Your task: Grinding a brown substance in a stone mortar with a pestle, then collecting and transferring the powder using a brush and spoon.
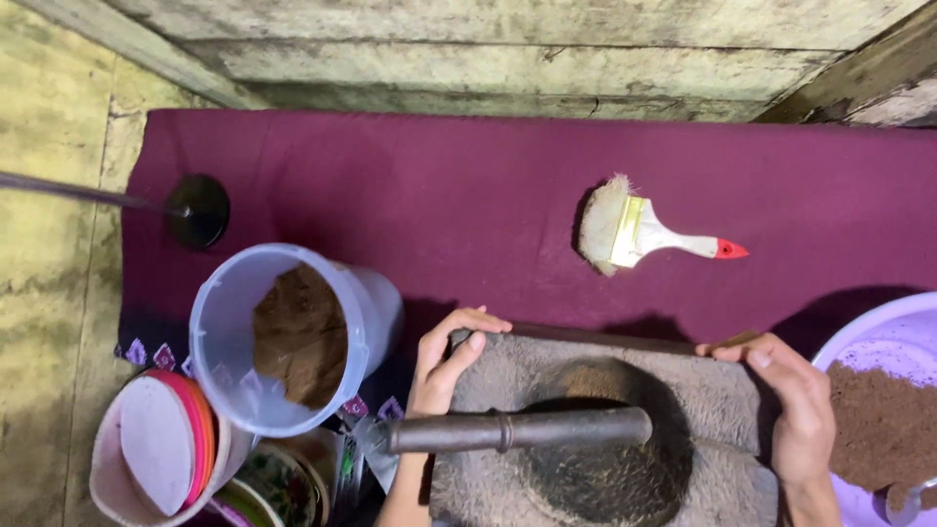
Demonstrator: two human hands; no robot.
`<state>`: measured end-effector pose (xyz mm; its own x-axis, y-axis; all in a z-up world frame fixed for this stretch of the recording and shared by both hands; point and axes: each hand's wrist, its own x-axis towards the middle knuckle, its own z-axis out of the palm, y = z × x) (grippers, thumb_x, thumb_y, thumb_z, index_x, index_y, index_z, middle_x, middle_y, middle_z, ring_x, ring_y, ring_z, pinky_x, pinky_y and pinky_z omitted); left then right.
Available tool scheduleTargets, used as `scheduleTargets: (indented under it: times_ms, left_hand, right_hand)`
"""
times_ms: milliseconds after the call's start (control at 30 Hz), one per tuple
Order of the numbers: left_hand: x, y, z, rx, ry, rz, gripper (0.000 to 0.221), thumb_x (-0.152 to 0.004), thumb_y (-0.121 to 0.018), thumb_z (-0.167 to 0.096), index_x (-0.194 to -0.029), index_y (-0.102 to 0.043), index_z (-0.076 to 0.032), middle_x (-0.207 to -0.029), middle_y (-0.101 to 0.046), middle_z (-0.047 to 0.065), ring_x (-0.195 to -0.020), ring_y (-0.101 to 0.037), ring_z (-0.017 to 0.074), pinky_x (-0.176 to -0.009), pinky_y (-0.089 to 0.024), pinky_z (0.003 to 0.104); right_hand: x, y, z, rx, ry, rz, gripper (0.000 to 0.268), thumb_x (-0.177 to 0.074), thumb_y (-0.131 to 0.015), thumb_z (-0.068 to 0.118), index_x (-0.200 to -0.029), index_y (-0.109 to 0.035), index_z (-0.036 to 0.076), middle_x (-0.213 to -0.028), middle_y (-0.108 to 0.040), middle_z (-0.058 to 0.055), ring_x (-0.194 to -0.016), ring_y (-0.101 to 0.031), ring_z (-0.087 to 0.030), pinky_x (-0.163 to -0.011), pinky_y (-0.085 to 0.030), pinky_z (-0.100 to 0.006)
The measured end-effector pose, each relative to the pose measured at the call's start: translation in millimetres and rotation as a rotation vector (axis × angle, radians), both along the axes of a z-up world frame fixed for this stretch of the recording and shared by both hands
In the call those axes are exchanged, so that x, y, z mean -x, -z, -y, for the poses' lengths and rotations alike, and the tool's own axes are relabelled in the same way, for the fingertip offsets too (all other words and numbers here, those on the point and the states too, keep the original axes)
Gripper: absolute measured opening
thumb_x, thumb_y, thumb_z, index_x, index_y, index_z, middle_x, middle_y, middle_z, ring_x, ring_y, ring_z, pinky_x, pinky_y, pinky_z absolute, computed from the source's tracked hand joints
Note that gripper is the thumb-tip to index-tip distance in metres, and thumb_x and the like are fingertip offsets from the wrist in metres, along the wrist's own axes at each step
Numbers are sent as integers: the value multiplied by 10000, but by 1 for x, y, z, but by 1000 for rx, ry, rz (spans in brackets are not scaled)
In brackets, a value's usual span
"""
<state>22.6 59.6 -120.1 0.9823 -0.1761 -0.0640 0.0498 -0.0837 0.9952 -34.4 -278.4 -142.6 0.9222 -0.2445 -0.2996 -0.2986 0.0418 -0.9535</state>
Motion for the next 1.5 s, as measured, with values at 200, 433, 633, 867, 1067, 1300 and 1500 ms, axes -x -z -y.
scheduleTargets:
  times_ms: [200, 433, 633, 867, 1067, 1300, 1500]
  left_hand:
    - [-1, -1, -1, -56, 5, 21, 263, -1017, -548, -296, -1038, -729, -107, -1089, -780, 62, -1177, -684, 250, -1141, -450, 413]
    - [9, 8, -3, 50, -59, 89, 692, -1067, -253, -559, -1103, -728, -56, -1157, -761, 116, -1177, -692, 263, -1121, -478, 431]
    - [38, 18, -24, 457, -45, 104, 940, -1018, -62, -701, -1292, -662, -31, -1450, -585, 240, -1450, -492, 348, -1280, -282, 489]
    - [93, -19, -27, 468, -281, 149, 712, -1099, -264, -562, -1372, -554, 28, -1387, -606, 305, -1360, -567, 423, -1192, -445, 560]
    - [107, -38, -33, 183, -309, 202, 590, -1103, -472, -367, -1560, -337, -18, -1532, -525, 223, -1414, -552, 354, -1200, -430, 449]
    - [115, -37, -43, 191, -285, 58, 570, -1054, -507, -438, -1437, -537, -16, -1295, -714, 224, -1262, -670, 273, -1138, -479, 358]
    - [120, -29, -45, 56, -326, 41, 604, -1052, -477, -457, -1471, -587, -36, -697, -276, -87, -606, -247, 48, -560, -230, 242]
  right_hand:
    - [2, 7, 4, 43, -25, 80, 387, -978, -423, 228, -987, -654, -82, -1041, -703, -245, -1057, -703, -342, -1006, -507, -412]
    - [3, 9, 6, 100, -71, 172, 405, -999, -393, 222, -1052, -657, -80, -1134, -702, -255, -1102, -693, -336, -1018, -504, -399]
    - [4, -25, -8, 414, -122, 258, 191, -1141, -492, -5, -1095, -666, -71, -1175, -709, -201, -1161, -678, -279, -1096, -497, -359]
    - [37, -81, -52, 810, -157, 501, 59, -1174, -620, -133, -1138, -668, -135, -1328, -691, -313, -1282, -641, -402, -1223, -431, -488]
    - [30, -121, -120, 804, -460, 443, 200, -934, -675, 146, -1083, -735, 26, -1195, -730, -126, -1177, -668, -259, -1104, -473, -393]
    - [20, -92, -183, 922, -799, 608, 605, -881, -736, 366, -1365, -590, 34, -1204, -673, -136, -1036, -639, -278, -949, -529, -422]
    - [18, -78, -201, 1203, -790, 605, 480, -947, -689, 379, -1333, -588, 113, -964, -612, -25, -809, -610, -218, -562, -579, -389]
